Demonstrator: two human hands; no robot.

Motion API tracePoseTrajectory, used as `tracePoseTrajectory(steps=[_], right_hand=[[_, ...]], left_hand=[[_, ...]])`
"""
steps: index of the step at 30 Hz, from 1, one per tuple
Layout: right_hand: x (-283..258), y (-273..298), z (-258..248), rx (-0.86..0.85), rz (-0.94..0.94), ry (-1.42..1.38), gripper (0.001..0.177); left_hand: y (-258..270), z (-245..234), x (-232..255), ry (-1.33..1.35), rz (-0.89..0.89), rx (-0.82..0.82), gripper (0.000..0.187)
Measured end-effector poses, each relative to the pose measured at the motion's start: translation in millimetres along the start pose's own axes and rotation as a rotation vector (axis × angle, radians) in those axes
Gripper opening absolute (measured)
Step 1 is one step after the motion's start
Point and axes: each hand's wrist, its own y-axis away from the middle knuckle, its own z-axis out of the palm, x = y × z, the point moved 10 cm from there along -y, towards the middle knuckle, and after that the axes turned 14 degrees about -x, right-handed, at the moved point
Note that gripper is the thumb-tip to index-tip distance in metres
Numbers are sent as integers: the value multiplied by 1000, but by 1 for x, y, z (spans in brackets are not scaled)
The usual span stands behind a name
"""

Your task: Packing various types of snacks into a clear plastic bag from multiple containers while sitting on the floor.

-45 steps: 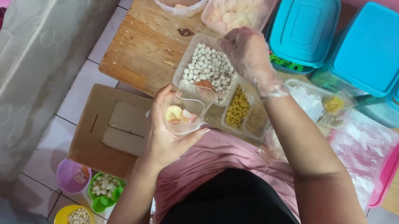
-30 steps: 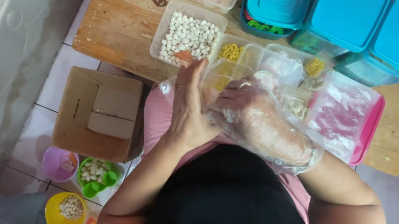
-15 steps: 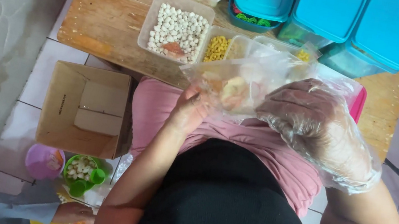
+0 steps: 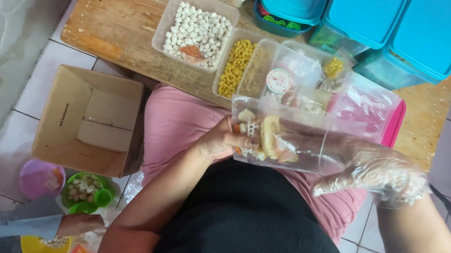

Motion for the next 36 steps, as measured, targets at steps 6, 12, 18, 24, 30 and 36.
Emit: tracePoseTrajectory(steps=[6,12,18,24,30,36], right_hand=[[21,-4,6,114,199,0,83],[13,2,11,288,205,-162,45],[18,-3,25,228,114,-131,45],[16,0,26,343,126,-71,39],[5,-11,28,303,113,-80,43],[26,13,-1,516,210,-98,30]], left_hand=[[21,-59,-68,100,-106,160,24],[35,-79,-77,135,-145,148,24],[40,-98,-103,123,-181,157,21],[45,-84,-81,148,-191,141,24],[44,-72,-63,139,-228,189,16],[35,-39,-24,125,-177,302,7]])
